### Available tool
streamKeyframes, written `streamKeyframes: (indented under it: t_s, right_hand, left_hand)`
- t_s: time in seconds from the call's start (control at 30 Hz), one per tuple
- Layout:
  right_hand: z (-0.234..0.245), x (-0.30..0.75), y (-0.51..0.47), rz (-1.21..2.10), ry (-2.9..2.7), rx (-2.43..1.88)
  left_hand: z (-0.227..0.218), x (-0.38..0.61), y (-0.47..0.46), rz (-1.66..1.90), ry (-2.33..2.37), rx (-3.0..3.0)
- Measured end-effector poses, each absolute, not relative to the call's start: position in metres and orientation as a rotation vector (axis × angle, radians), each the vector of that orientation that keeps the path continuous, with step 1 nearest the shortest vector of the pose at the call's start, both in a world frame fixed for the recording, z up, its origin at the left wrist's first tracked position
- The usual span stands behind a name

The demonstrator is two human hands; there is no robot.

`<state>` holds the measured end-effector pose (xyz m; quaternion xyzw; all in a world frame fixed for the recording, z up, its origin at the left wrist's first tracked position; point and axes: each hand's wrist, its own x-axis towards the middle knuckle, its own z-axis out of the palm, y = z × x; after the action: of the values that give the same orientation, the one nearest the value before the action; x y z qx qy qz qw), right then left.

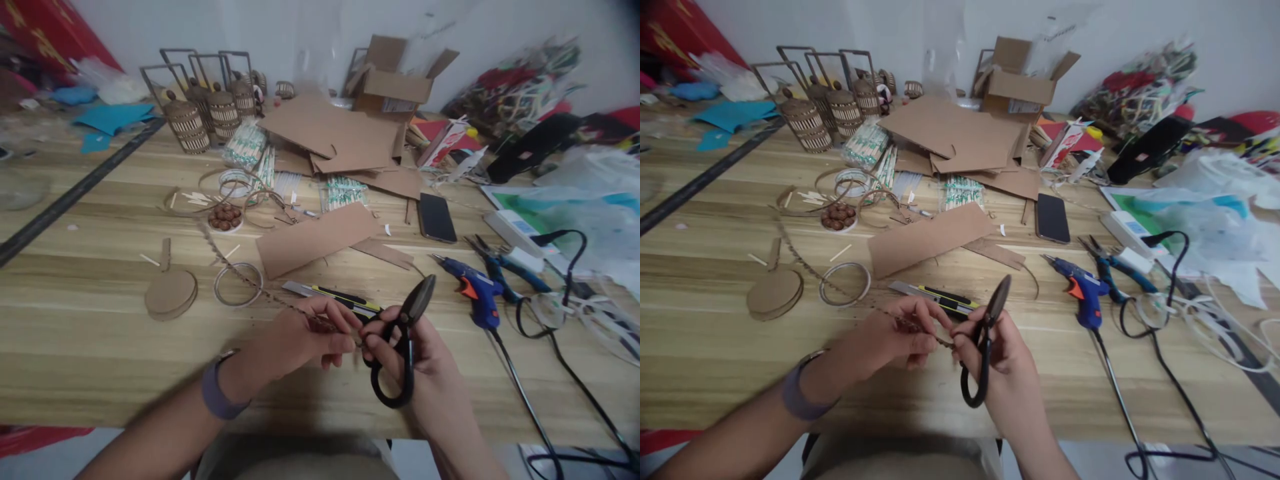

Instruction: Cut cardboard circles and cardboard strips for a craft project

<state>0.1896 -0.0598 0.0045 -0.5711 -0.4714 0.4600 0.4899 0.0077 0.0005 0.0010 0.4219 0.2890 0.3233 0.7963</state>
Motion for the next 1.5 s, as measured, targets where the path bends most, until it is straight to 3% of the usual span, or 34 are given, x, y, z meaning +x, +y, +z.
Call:
streamKeyframes:
  t_s: [0.23,0.47,0.63,0.9,1.1,1.5]
  right_hand:
    - [0.003,0.234,-0.063,0.970,-1.005,-1.568]
    - [-0.001,0.236,-0.082,0.960,-0.938,-1.698]
    - [-0.003,0.248,-0.085,1.132,-1.329,-1.716]
    - [0.016,0.235,-0.055,0.275,-2.085,-1.632]
    - [0.016,0.218,-0.036,0.105,-2.398,-1.547]
    - [-0.001,0.221,-0.037,-0.125,-2.455,-1.482]
  left_hand:
    - [0.007,-0.006,0.020,1.078,0.751,0.576]
    - [0.007,-0.005,0.020,1.131,0.842,0.691]
    - [0.007,-0.005,0.018,1.126,0.906,0.781]
    - [0.005,-0.007,0.018,0.861,0.978,1.014]
    - [0.002,-0.006,0.017,0.656,0.885,1.083]
    - [-0.003,-0.007,0.017,0.552,0.767,0.991]
